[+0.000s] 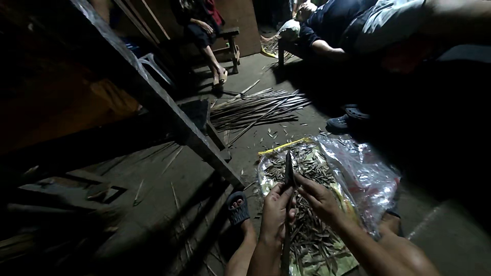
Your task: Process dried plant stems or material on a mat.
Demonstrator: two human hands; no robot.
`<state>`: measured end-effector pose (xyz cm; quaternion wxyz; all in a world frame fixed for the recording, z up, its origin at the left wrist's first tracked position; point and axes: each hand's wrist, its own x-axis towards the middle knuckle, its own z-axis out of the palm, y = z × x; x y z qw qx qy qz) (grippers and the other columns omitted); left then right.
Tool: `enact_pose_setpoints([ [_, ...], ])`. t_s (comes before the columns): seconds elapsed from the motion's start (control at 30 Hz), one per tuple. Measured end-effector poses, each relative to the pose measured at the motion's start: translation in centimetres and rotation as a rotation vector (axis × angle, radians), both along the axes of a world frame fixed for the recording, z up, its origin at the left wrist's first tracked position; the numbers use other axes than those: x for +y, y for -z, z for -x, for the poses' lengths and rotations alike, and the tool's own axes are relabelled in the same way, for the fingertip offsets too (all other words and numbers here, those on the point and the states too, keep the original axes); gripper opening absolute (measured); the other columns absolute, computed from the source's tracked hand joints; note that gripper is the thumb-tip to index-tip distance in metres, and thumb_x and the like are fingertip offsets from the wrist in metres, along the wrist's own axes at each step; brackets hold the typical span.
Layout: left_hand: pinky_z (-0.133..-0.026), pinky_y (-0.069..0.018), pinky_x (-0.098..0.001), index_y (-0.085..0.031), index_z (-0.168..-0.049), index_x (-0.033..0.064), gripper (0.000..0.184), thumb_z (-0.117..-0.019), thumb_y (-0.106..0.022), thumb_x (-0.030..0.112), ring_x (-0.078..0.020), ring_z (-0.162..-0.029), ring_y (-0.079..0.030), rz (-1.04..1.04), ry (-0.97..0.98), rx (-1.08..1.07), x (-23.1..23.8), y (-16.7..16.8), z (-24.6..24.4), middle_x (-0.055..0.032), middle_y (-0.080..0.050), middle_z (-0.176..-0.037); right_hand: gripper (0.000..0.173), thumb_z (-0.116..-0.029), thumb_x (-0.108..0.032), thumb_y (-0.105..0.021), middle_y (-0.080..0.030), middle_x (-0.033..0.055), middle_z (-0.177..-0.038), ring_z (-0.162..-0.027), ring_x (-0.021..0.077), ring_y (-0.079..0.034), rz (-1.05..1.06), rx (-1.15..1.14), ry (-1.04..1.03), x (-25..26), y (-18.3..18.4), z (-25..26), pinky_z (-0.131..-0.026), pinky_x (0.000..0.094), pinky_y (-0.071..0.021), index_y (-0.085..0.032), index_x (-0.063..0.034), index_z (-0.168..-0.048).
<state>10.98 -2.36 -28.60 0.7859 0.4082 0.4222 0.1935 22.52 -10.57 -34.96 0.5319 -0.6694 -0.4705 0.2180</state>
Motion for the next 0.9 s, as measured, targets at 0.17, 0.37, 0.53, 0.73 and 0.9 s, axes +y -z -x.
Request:
enact_pose_setpoints([
  [0.17, -0.036, -0.0389, -0.0142, -0.057, -0.104, 0.0006, 0.009, -0.1065, -0.049, 0.005, -0.0015, -0.041, -0.045, -0.016, 0.038, 0.015, -0.7, 0.1, 0.1, -0.0014, -0.054, -0.064, 0.044, -0.1045, -0.019, -0.048, -0.069, 0.0101, -0.128, -0.109, 0.0217, -0.069, 0.046, -0.054, 0.104, 0.0, 0.3, -0.6, -0.093, 0.0455, -0.0547, -0.056, -0.015, -0.148],
  [0.37, -0.036, -0.0399, -0.0146, -0.058, -0.103, 0.0004, 0.008, -0.1055, -0.053, 0.007, -0.0019, -0.041, -0.047, -0.053, 0.076, 0.057, -1.1, 0.4, -0.1, -0.0018, -0.056, -0.063, 0.047, -0.1074, -0.02, -0.043, -0.055, 0.0059, -0.151, -0.131, 0.0149, -0.057, 0.095, 0.132, 0.1, 0.1, 0.0, -2.5, -0.11, 0.0388, -0.0446, -0.047, -0.0114, -0.153],
  [0.53, -0.037, -0.0418, -0.0153, -0.058, -0.103, 0.0008, 0.008, -0.1054, -0.053, 0.006, -0.0029, -0.043, -0.05, -0.063, 0.095, 0.056, -1.1, 0.8, -0.2, -0.0026, -0.058, -0.066, 0.047, -0.11, -0.02, -0.039, -0.05, 0.0098, -0.154, -0.126, 0.0139, -0.058, 0.118, 0.268, 0.189, 0.1, -0.8, -2.9, -0.105, 0.0349, -0.0449, -0.042, -0.0066, -0.155],
  [0.73, -0.037, -0.0423, -0.0186, -0.061, -0.107, -0.0019, 0.018, -0.1078, -0.051, 0.013, -0.0053, -0.041, -0.05, -0.321, 0.042, 0.197, -0.1, 1.2, -0.3, -0.0048, -0.062, -0.068, 0.053, -0.1087, -0.029, -0.039, -0.069, 0.0177, -0.113, -0.086, 0.0241, -0.063, 0.246, 0.137, 0.119, -0.6, -1.4, -2.3, -0.081, 0.0477, -0.0502, -0.037, -0.0133, -0.159],
  [0.9, -0.067, -0.0518, -0.0313, -0.072, -0.109, -0.0013, 0.025, -0.1057, -0.051, 0.011, -0.0119, -0.069, -0.061, -0.856, 0.038, 0.438, 0.0, 2.5, 0.0, -0.0084, -0.069, -0.085, 0.053, -0.1075, -0.031, -0.042, -0.069, 0.0168, -0.121, -0.092, 0.0261, -0.066, 0.256, 0.129, -0.06, -1.1, -2.2, 0.9, -0.084, 0.0508, -0.0516, -0.041, -0.0145, -0.158],
])
